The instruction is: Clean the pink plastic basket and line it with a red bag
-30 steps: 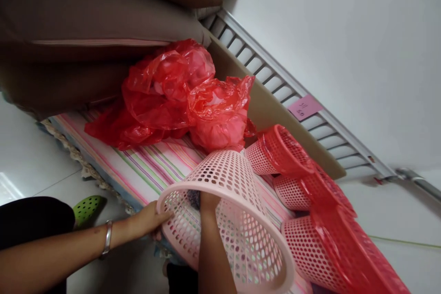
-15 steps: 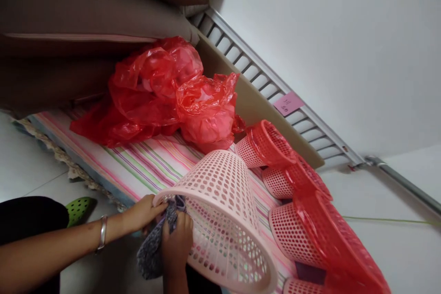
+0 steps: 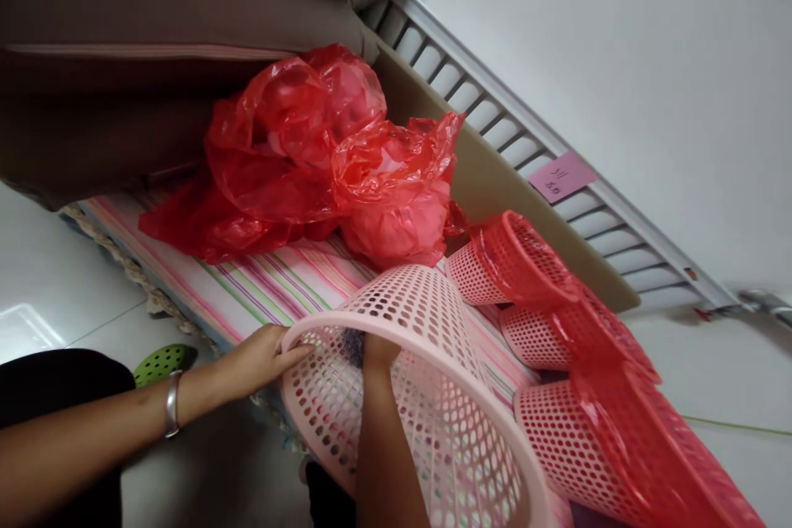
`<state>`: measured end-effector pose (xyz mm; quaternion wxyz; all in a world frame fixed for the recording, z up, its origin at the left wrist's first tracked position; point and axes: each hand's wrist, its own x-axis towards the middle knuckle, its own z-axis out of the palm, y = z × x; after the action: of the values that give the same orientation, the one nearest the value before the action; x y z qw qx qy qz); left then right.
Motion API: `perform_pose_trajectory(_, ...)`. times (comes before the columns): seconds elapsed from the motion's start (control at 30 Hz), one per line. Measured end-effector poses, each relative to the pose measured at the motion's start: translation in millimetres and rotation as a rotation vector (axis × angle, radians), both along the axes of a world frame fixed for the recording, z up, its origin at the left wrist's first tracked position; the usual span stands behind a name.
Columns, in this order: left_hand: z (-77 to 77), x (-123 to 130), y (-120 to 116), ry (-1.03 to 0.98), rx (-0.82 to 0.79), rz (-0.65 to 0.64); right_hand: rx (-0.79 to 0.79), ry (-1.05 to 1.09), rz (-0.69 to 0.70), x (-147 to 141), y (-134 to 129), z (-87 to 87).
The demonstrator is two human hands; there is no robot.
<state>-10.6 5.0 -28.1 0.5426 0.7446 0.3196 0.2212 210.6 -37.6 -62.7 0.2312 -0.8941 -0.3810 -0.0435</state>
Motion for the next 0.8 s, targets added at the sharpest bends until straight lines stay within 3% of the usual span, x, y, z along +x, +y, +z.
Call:
perform_pose_trajectory(0.17, -35.8, 5, -20, -0.041, -0.431, -0.076, -0.009, -0.015, 0.038, 1, -1, 5.2)
perform_pose_trajectory(0.23, -46.4, 9, -28, -0.027, -0.533, -0.091, -0.035, -0.044, 0.071, 5, 4, 11.8)
perform_pose_trajectory(0.4, -47.7, 16, -35, -0.069, -0.555, -0.048, -0.07, -0.114, 0.093, -10, -7, 17.4)
perform_pose_trajectory(0.67, -42.3, 16, -36, -0.084, -0.528, -0.004, -0.003, -0.244, 0.302, -87, -103, -21.9)
perform_pose_trajectory(0.8, -45.9, 16, -35, -0.083, -0.51, -0.001, 0.017, -0.267, 0.347, -96, -112, -25.8)
